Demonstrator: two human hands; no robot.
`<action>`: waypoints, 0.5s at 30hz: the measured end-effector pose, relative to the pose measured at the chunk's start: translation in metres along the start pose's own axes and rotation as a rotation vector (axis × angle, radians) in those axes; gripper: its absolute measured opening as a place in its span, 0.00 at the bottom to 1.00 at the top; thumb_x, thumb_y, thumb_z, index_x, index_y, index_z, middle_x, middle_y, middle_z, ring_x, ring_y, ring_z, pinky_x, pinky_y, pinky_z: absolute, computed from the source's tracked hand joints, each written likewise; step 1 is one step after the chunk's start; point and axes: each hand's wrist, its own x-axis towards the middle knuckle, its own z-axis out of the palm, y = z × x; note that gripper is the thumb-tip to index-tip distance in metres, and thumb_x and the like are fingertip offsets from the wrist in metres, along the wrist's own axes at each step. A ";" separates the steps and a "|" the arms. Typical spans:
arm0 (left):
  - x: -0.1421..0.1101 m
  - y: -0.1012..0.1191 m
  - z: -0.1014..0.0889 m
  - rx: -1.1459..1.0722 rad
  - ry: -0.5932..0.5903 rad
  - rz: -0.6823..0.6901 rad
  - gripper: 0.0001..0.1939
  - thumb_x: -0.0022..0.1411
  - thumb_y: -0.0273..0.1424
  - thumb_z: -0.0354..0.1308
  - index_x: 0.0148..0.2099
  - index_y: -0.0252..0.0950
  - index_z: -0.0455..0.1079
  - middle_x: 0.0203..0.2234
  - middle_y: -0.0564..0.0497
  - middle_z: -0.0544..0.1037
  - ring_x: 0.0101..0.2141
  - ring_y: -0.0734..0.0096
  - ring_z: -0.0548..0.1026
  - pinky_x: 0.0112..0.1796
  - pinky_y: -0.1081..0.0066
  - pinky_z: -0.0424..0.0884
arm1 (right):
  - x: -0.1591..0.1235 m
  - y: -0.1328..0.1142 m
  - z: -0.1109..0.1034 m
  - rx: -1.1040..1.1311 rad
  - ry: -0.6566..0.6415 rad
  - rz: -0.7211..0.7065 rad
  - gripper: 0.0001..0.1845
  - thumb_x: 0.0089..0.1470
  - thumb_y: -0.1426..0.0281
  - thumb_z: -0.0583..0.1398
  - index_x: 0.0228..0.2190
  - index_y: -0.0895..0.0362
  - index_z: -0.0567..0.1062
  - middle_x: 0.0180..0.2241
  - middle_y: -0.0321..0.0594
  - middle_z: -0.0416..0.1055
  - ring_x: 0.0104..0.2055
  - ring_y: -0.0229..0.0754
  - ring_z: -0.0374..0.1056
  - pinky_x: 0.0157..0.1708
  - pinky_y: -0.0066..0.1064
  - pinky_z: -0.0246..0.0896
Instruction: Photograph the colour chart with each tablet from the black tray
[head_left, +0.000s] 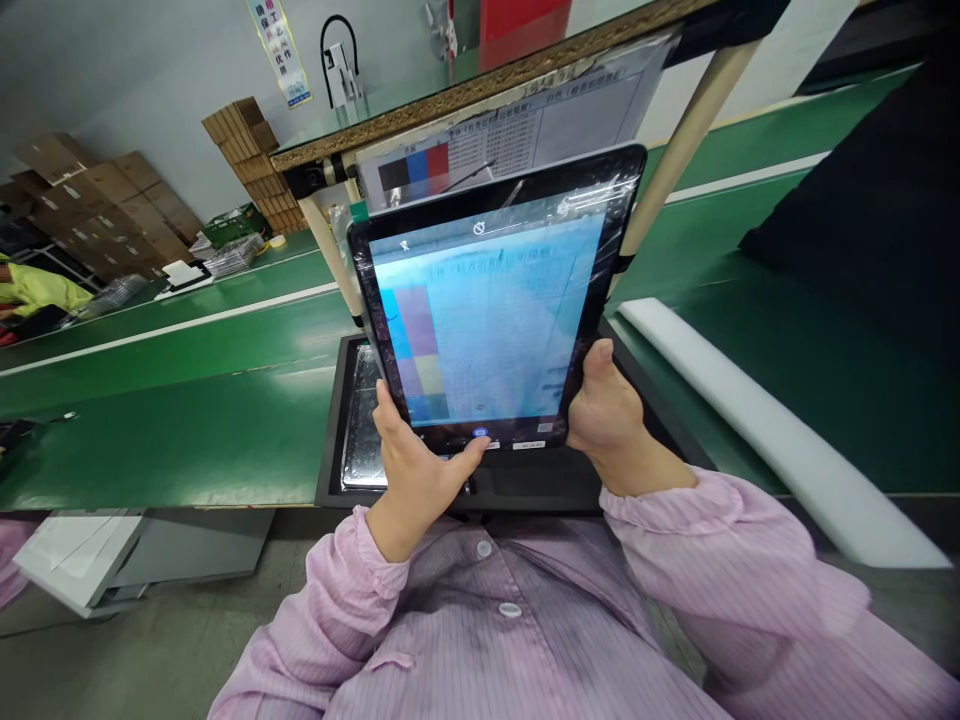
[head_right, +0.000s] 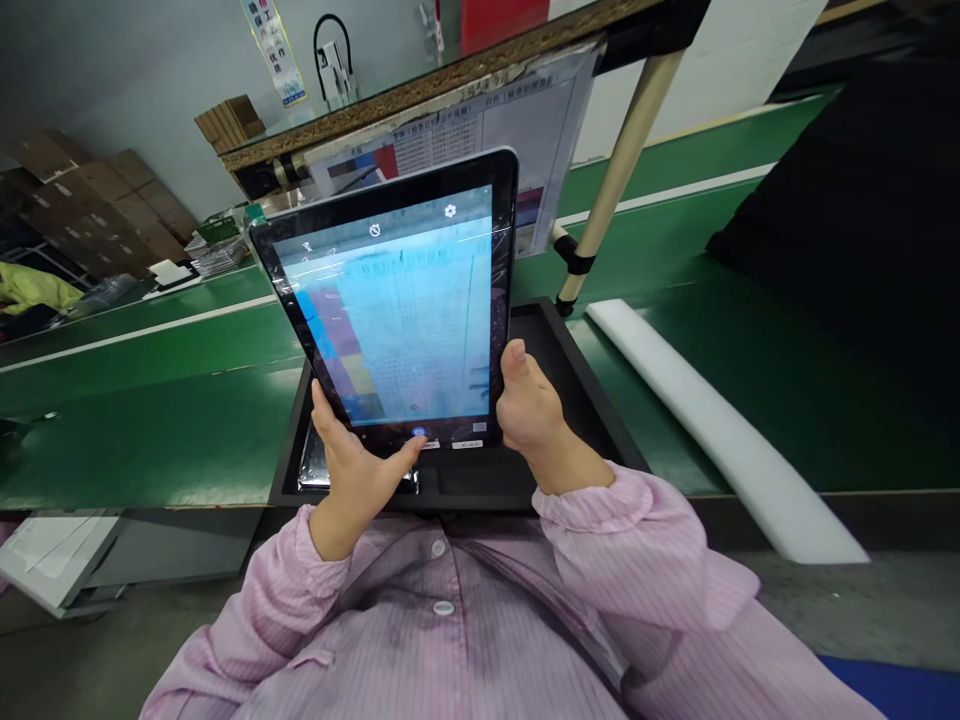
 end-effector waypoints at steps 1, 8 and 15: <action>0.000 0.000 0.000 0.004 -0.001 -0.001 0.66 0.50 0.50 0.71 0.74 0.34 0.30 0.67 0.25 0.51 0.66 0.36 0.57 0.59 0.42 0.64 | 0.000 -0.001 0.000 0.026 -0.008 0.005 0.40 0.46 0.31 0.60 0.32 0.56 0.78 0.39 0.48 0.78 0.57 0.55 0.69 0.59 0.46 0.68; 0.001 0.002 0.001 0.024 0.025 0.040 0.65 0.51 0.48 0.70 0.74 0.35 0.29 0.67 0.27 0.52 0.67 0.37 0.56 0.60 0.42 0.63 | -0.001 -0.004 0.005 0.106 -0.093 0.001 0.39 0.49 0.34 0.61 0.40 0.56 0.80 0.45 0.48 0.76 0.59 0.55 0.67 0.59 0.48 0.67; 0.002 0.002 0.002 0.021 0.027 0.068 0.65 0.52 0.49 0.70 0.74 0.33 0.29 0.67 0.25 0.51 0.66 0.37 0.57 0.60 0.43 0.63 | -0.001 -0.007 0.007 0.100 -0.105 -0.005 0.40 0.47 0.34 0.61 0.43 0.56 0.80 0.47 0.49 0.76 0.59 0.56 0.67 0.59 0.49 0.68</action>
